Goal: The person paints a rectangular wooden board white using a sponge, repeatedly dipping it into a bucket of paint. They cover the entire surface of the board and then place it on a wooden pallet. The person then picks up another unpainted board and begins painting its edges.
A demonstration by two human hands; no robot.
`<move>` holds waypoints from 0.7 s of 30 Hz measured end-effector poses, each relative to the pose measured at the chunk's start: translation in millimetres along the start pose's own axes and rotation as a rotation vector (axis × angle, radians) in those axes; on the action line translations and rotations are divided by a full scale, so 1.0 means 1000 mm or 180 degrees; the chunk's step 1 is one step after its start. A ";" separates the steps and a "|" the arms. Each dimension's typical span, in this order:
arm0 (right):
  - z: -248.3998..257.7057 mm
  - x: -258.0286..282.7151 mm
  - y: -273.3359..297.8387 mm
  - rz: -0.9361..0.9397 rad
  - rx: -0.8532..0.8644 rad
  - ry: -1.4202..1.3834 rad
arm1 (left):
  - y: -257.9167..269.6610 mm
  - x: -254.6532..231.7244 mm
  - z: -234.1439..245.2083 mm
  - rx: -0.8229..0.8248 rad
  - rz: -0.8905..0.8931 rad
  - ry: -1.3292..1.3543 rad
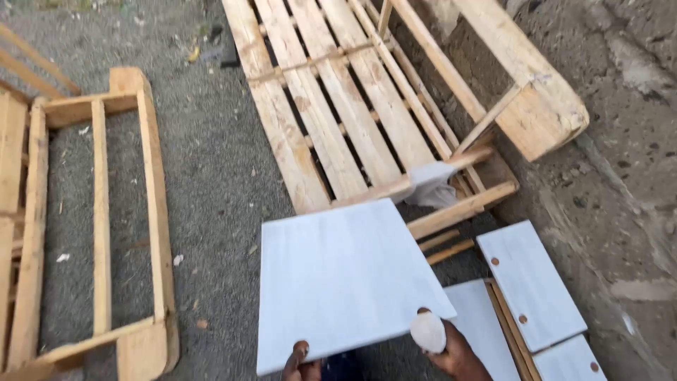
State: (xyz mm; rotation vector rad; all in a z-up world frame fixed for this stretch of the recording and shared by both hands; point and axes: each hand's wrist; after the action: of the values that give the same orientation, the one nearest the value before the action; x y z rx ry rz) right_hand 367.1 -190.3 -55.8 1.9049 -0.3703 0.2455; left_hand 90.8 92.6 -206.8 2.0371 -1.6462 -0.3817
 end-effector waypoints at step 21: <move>0.112 0.123 -0.288 -0.0293 0.0840 0.0633 | -0.240 0.113 0.002 -0.1632 -0.1180 0.0491</move>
State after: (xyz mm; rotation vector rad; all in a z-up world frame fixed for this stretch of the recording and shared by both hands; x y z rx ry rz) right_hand 587.2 -218.4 -303.3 2.1273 -0.1201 0.4360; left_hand 316.1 19.2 -327.2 1.9017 -0.9479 -0.6764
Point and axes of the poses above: each hand's wrist, its own y-axis away from the middle knuckle, its own z-axis out of the back of the hand, x = y × z, and after that the axes turned 8 degrees about x, right-handed
